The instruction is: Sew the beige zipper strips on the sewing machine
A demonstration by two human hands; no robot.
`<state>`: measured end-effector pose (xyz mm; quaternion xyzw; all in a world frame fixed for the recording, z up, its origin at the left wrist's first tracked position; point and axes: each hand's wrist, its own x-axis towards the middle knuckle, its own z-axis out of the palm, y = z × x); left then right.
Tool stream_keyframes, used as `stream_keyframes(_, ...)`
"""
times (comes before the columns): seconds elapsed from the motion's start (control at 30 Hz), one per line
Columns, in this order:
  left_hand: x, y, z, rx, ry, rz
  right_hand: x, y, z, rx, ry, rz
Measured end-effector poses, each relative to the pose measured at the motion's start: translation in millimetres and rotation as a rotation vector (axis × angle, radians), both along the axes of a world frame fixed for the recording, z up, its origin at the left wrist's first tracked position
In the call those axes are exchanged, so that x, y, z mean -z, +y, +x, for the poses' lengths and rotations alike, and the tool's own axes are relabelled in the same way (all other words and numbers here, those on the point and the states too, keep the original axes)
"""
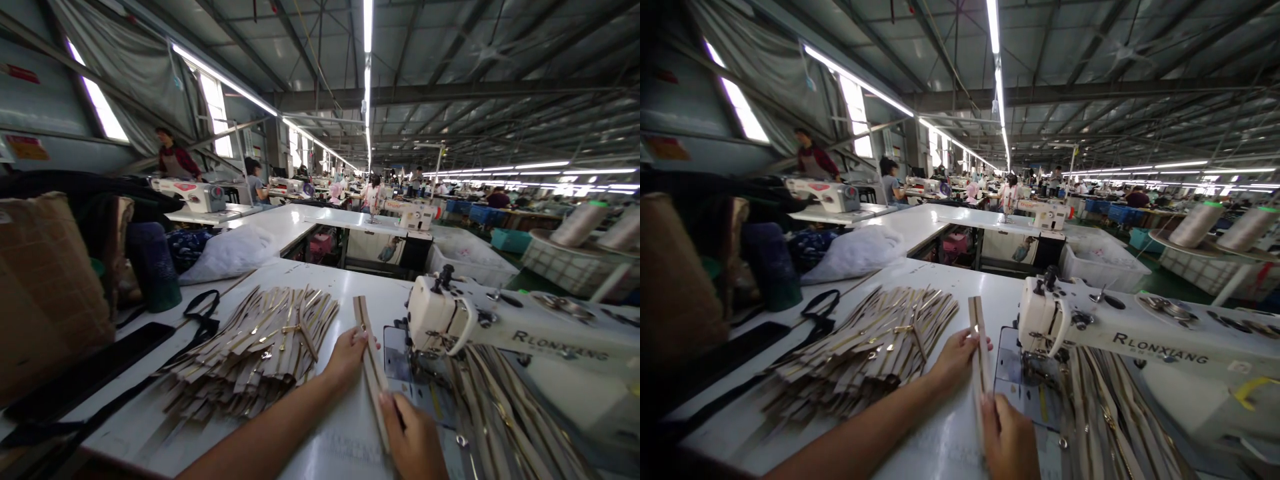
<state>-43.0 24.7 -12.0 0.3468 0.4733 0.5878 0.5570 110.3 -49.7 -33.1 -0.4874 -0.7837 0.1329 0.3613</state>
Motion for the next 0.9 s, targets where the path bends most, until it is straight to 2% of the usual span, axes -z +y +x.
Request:
stream_keyframes(0.07, 4.8, -3, -2, -0.002, 0.222, 0.045, -3.7, 5, 6, 0.141, 0.023, -0.115)
stream_keyframes(0.17, 5.9, -12, -3, 0.017, 0.623, 0.278, -10.8, 10, 14, 0.237, -0.048, -0.221)
stream_keyframes(0.23, 2.4, -19, -2, 0.141, 0.813, 0.469, -15.3, 10, 15, 0.25, -0.118, -0.254)
stream_keyframes(0.3, -1.6, -22, 0, 0.309, 0.915, 0.6, -18.7, 8, 16, 0.269, -0.17, -0.251)
stream_keyframes(0.37, -4.0, -23, 1, 0.419, 0.992, 0.661, -20.7, 7, 17, 0.27, -0.183, -0.227)
stream_keyframes(0.43, -4.0, -23, 2, 0.461, 1.046, 0.674, -21.1, 6, 20, 0.25, -0.166, -0.193)
stream_keyframes(0.77, -5.7, -23, 2, 0.437, 1.149, 0.624, -15.5, 1, 27, 0.197, -0.156, -0.133)
stream_keyframes(0.9, -6.7, -22, 1, 0.471, 1.169, 0.703, -18.8, -1, 28, 0.182, -0.218, -0.117)
